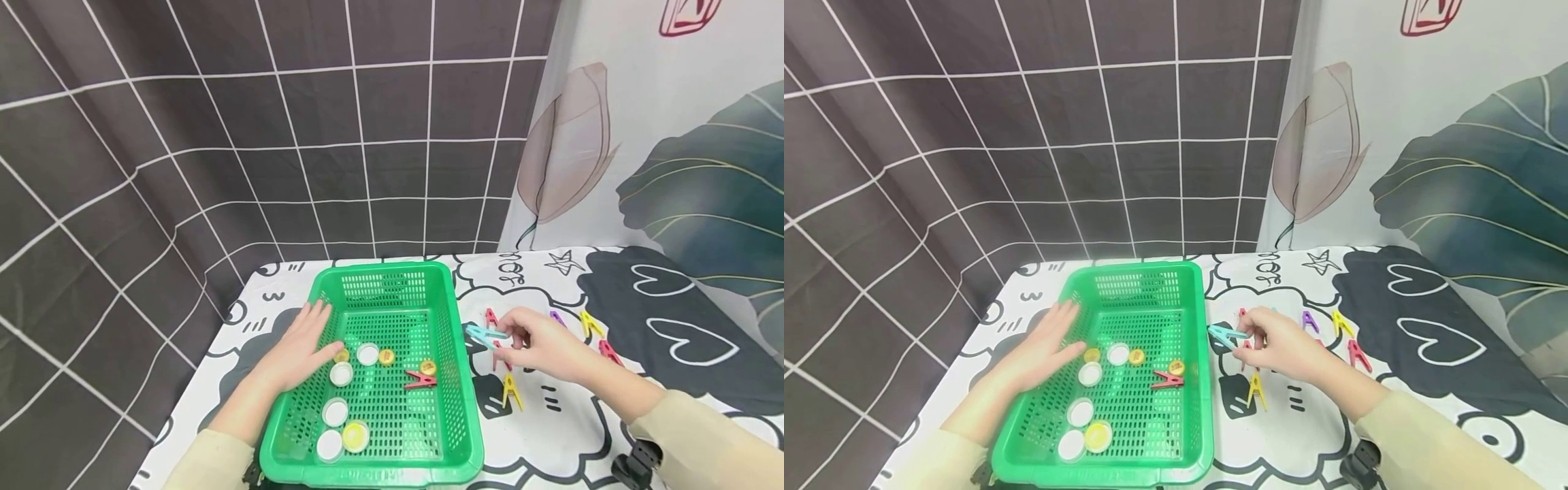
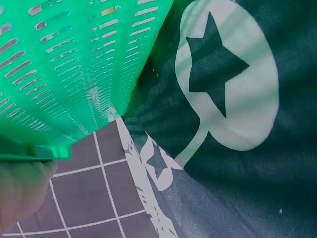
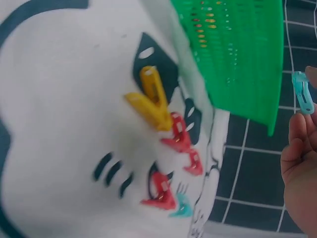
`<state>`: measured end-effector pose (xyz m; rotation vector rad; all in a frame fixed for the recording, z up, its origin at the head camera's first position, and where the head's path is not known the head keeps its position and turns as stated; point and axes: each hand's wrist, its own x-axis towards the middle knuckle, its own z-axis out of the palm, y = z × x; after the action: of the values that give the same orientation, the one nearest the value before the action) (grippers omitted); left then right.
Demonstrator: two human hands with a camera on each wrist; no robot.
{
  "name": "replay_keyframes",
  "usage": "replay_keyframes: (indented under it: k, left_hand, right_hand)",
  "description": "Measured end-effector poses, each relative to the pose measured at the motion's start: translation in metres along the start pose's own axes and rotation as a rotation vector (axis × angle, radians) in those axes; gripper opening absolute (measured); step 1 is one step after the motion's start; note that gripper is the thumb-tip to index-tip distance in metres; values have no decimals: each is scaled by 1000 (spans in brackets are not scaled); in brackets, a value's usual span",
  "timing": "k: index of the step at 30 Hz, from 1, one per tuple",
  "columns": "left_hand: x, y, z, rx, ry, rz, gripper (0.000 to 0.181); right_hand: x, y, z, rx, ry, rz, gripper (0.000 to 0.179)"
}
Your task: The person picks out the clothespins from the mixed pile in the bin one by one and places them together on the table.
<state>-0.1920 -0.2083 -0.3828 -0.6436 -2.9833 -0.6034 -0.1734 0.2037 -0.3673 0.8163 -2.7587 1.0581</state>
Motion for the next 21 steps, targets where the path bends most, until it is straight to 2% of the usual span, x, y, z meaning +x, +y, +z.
replay_keyframes:
  k: [7,15,21]
  left_hand:
    - [-1,1,-1,-4,-3,-5,82]
    - [0,1,-2,-12,-2,0,82]
    - [0,0,-1,-14,-3,-1,82]
  right_hand:
    - [-26,17,3,-32,73,98,26]
    - [-61,36,17,-117,180,267,28]
    - [-82,47,30,-163,155,414,31]
